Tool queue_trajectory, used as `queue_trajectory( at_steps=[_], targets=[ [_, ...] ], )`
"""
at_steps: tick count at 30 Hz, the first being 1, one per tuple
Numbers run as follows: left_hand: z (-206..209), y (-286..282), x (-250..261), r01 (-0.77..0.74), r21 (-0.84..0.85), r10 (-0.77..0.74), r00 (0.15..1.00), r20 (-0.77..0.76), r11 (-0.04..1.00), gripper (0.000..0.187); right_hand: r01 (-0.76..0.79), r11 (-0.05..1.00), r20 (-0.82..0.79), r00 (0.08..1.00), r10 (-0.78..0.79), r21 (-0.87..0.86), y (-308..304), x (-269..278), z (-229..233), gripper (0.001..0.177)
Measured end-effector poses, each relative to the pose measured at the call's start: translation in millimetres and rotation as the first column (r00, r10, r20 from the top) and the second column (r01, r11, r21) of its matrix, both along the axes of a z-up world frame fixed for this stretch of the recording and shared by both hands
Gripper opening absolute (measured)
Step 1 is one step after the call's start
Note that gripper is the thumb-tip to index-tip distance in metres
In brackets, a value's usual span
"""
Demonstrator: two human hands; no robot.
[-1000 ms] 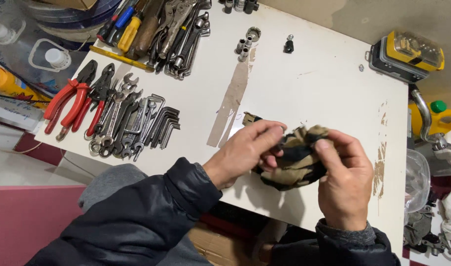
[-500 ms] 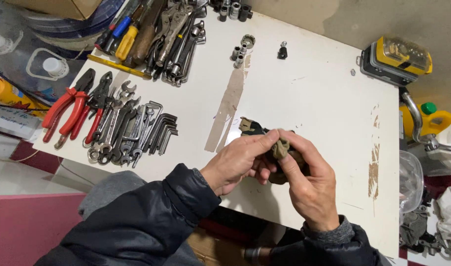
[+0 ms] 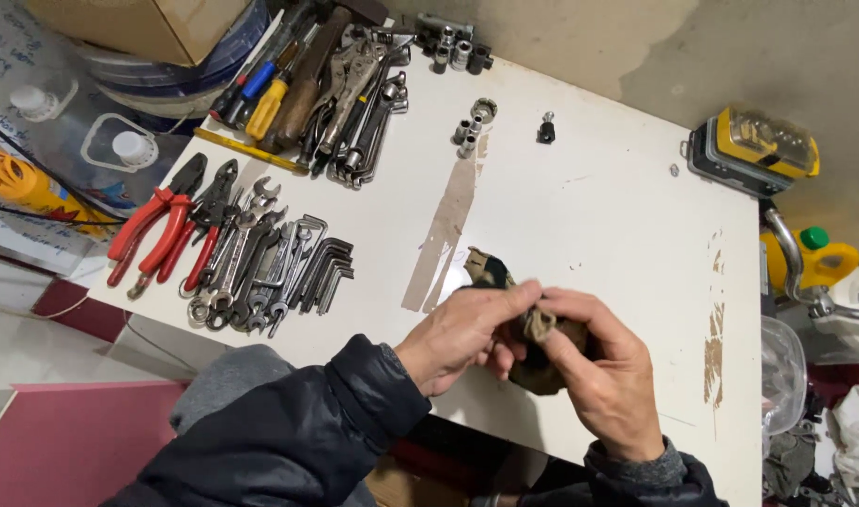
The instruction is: Cleaning a small mechanical part using a cloth on a workbench
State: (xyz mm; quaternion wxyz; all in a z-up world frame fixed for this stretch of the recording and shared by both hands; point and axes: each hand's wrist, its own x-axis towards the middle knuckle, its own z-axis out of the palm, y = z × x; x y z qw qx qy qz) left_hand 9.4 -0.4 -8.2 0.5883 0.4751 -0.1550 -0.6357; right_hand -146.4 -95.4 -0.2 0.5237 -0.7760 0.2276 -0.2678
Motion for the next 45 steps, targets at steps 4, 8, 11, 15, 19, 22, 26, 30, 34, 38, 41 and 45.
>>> queue_trajectory(
  at_steps=[4, 8, 11, 15, 19, 22, 26, 30, 34, 38, 41, 45],
  targets=[
    [4.9, 2.4, -0.8, 0.078, 0.079, -0.079, 0.997, 0.007, 0.994, 0.046, 0.165, 0.986, -0.136, 0.978, -0.16, 0.026, 5.7, 2.0, -4.0, 0.013],
    [-0.4, -1.1, -2.6, 0.033, 0.035, -0.033, 0.999, -0.012, 0.999, 0.04, 0.315, 0.949, -0.108, 0.944, -0.312, 0.017, 18.8, 15.5, -3.4, 0.014],
    [4.6, -3.4, -3.4, 0.005, 0.017, -0.004, 1.0, -0.031, 1.0, 0.038, 0.401, 0.911, -0.097, 0.915, -0.392, 0.1, 18.7, 19.4, 3.6, 0.021],
    [14.6, -3.1, 2.7, -0.013, 0.073, 0.016, 0.999, -0.048, 0.997, 0.039, 0.454, 0.867, -0.059, 0.89, -0.452, 0.207, 7.7, 14.7, 5.8, 0.021],
    [8.2, -4.7, 2.8, 0.007, 0.032, -0.006, 1.0, -0.023, 0.999, 0.047, 0.221, 0.972, -0.001, 0.975, -0.221, 0.075, 4.3, 4.0, -4.4, 0.026],
    [9.6, -6.5, -1.3, 0.028, 0.132, -0.032, 0.999, 0.022, 0.991, 0.043, 0.238, 0.953, -0.048, 0.971, -0.233, 0.189, 3.6, 2.5, -13.8, 0.027],
    [12.5, -6.4, -1.1, 0.051, 0.21, -0.082, 0.987, 0.139, 0.976, 0.04, 0.241, 0.969, -0.268, 0.931, -0.246, -0.054, -3.3, 3.8, -14.9, 0.026],
    [4.2, -7.8, 0.1, 0.031, 0.185, -0.058, 0.989, 0.139, 0.982, 0.038, 0.242, 0.956, -0.372, 0.882, -0.288, -0.165, -3.5, 13.0, -10.3, 0.018],
    [1.3, -12.1, 3.6, 0.045, 0.201, -0.072, 0.989, 0.13, 0.978, 0.041, 0.175, 0.971, -0.368, 0.902, -0.225, -0.165, -11.8, 15.0, -4.9, 0.016],
    [8.1, -15.2, 7.0, -0.021, 0.189, 0.03, 0.998, -0.046, 0.982, 0.028, 0.199, 0.962, -0.164, 0.959, -0.23, -0.188, -13.9, 19.1, 6.5, 0.015],
    [7.7, -16.3, 7.6, -0.086, 0.221, 0.116, 0.985, -0.128, 0.972, 0.025, 0.284, 0.948, -0.126, 0.945, -0.302, -0.145, -14.6, 20.3, 14.9, 0.014],
    [2.0, -17.3, 3.4, -0.137, 0.206, 0.151, 0.987, -0.051, 0.969, 0.016, 0.386, 0.91, -0.096, 0.911, -0.402, -0.153, -14.3, 20.0, 20.2, 0.015]
  ],
)
